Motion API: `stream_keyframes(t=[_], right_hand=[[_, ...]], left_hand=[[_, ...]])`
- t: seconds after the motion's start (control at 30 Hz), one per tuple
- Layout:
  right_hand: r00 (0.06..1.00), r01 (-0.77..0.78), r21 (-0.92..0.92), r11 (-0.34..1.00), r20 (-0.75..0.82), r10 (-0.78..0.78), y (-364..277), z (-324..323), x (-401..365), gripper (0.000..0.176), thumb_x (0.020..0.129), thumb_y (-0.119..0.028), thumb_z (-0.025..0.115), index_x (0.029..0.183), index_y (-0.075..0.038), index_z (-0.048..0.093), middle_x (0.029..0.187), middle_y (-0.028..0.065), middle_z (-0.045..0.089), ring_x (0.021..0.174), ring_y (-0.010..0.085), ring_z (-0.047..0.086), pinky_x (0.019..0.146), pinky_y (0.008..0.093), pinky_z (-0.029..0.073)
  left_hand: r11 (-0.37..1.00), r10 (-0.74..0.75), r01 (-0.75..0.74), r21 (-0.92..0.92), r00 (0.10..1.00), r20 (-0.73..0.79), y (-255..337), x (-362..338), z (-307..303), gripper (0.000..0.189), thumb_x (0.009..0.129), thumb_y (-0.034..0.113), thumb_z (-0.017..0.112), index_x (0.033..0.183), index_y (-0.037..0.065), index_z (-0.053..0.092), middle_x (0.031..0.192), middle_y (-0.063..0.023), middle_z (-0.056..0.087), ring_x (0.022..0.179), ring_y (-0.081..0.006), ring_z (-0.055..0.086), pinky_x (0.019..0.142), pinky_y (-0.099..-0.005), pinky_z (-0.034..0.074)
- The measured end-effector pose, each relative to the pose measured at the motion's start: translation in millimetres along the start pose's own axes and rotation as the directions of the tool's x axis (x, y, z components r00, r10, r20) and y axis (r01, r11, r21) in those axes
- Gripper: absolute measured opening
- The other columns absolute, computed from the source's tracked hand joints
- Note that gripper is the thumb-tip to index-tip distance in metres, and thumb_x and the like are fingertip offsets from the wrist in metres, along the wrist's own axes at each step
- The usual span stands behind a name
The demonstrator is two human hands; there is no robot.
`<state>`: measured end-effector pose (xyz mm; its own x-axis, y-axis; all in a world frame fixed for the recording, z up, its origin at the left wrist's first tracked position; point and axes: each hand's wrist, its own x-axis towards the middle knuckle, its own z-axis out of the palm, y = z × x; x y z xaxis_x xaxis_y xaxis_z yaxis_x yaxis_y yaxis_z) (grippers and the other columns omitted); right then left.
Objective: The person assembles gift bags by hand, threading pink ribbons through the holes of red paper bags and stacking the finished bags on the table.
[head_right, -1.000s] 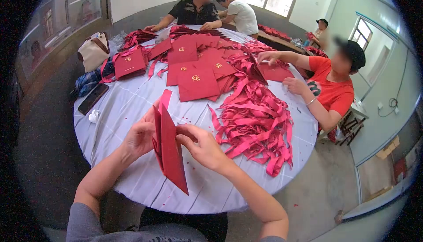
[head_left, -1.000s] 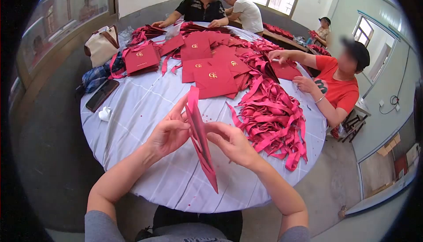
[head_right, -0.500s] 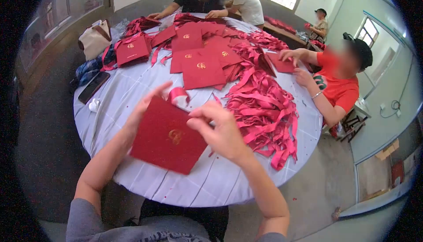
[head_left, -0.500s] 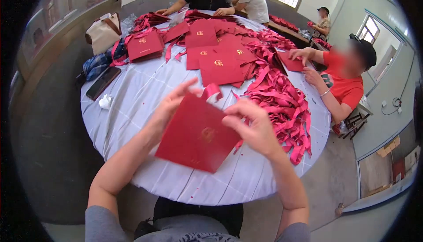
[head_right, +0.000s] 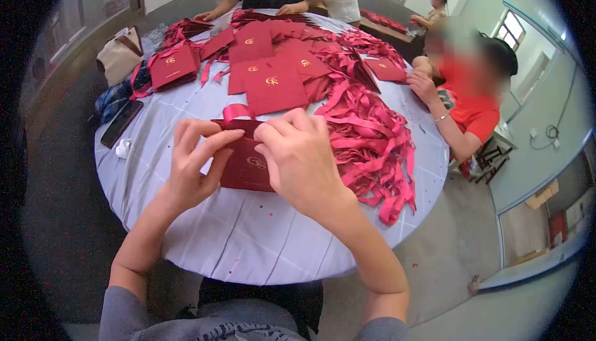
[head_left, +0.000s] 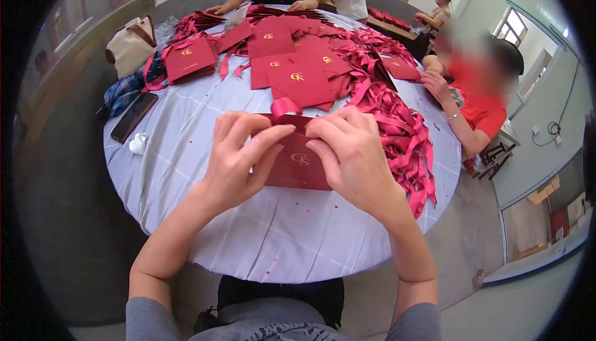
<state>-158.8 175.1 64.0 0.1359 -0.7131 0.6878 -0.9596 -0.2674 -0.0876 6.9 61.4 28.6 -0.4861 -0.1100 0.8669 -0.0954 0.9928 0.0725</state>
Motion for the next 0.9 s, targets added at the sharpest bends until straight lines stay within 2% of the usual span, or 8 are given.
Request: stream_keyframes(t=[0.4,0.5,0.57,0.6,0.7,0.73,0.83,0.9], right_hand=[[0.993,0.021,0.044,0.999,-0.114,-0.016,0,14,-13,0.017,0.076,-0.006,0.065,0.091,-0.005,0.057,0.091,0.0064,0.062,0.092,0.0227,0.056,0.085,0.038,0.038],[0.984,0.063,0.091,0.994,-0.17,-0.047,6,20,-16,0.013,0.079,-0.013,0.062,0.088,-0.006,0.057,0.087,0.0073,0.06,0.089,0.0244,0.055,0.084,0.0398,0.037],[0.984,0.06,0.172,0.983,-0.175,-0.03,12,19,-17,0.014,0.077,-0.006,0.063,0.09,-0.005,0.059,0.093,0.007,0.062,0.093,0.0246,0.057,0.087,0.0384,0.038],[0.982,0.058,0.223,0.973,-0.186,-0.016,16,14,-17,0.018,0.076,-0.001,0.065,0.093,-0.005,0.06,0.097,0.0072,0.064,0.096,0.0248,0.058,0.089,0.0372,0.039],[0.952,-0.064,0.295,0.953,-0.268,0.147,35,-16,-21,0.028,0.078,0.002,0.064,0.104,-0.005,0.064,0.104,0.0079,0.064,0.098,0.0215,0.058,0.085,0.0314,0.045],[0.951,-0.096,0.196,0.976,-0.271,0.148,47,-27,-29,0.024,0.079,0.002,0.063,0.102,-0.004,0.065,0.102,0.0071,0.064,0.095,0.0202,0.058,0.083,0.0293,0.045],[0.942,-0.319,0.198,0.927,-0.038,0.332,67,-54,-60,0.013,0.078,-0.002,0.061,0.09,-0.004,0.066,0.09,0.0106,0.063,0.089,0.0279,0.058,0.082,0.0358,0.044],[0.935,-0.322,-0.071,0.944,0.133,0.329,85,-64,-83,0.012,0.078,-0.005,0.062,0.089,-0.005,0.067,0.087,0.0107,0.062,0.088,0.028,0.056,0.082,0.0364,0.043]], left_hand=[[0.996,-0.03,0.001,0.094,0.952,0.306,8,35,-30,0.014,0.066,0.009,0.072,0.078,0.008,0.064,0.072,-0.0016,0.062,0.079,-0.0224,0.05,0.077,-0.0349,0.035],[0.993,-0.086,0.112,-0.034,0.891,0.446,-5,39,-35,0.013,0.07,0.011,0.072,0.079,0.006,0.064,0.072,-0.003,0.063,0.067,-0.0197,0.051,0.073,-0.0313,0.035],[0.934,-0.212,0.325,-0.15,0.839,0.5,-13,35,-28,0.013,0.073,0.008,0.071,0.082,0.002,0.063,0.072,-0.0055,0.062,0.056,-0.0164,0.049,0.062,-0.0286,0.037],[0.887,-0.234,0.391,-0.247,0.84,0.49,-17,32,-23,0.011,0.077,0.005,0.068,0.084,-0.001,0.062,0.07,-0.007,0.06,0.05,-0.0118,0.045,0.05,-0.0254,0.036],[0.886,-0.309,0.414,-0.209,0.863,0.399,-21,30,-17,0.009,0.079,0.003,0.066,0.085,-0.002,0.061,0.068,-0.0054,0.058,0.053,-0.0074,0.044,0.047,-0.0226,0.035],[0.865,-0.351,0.451,-0.222,0.857,0.377,-24,29,-18,0.008,0.081,0.005,0.065,0.086,-0.001,0.061,0.069,-0.0012,0.058,0.056,-0.0043,0.043,0.05,-0.0216,0.035],[0.725,-0.462,0.587,-0.36,0.802,0.377,-42,17,-11,0.009,0.084,0.007,0.063,0.087,-0.001,0.06,0.068,0.0032,0.053,0.061,-0.0021,0.043,0.052,-0.0207,0.035],[0.742,-0.465,0.583,-0.33,0.803,0.372,-40,14,-9,0.009,0.084,0.007,0.063,0.086,-0.001,0.06,0.067,0.0028,0.053,0.06,-0.0024,0.043,0.052,-0.0209,0.034]])
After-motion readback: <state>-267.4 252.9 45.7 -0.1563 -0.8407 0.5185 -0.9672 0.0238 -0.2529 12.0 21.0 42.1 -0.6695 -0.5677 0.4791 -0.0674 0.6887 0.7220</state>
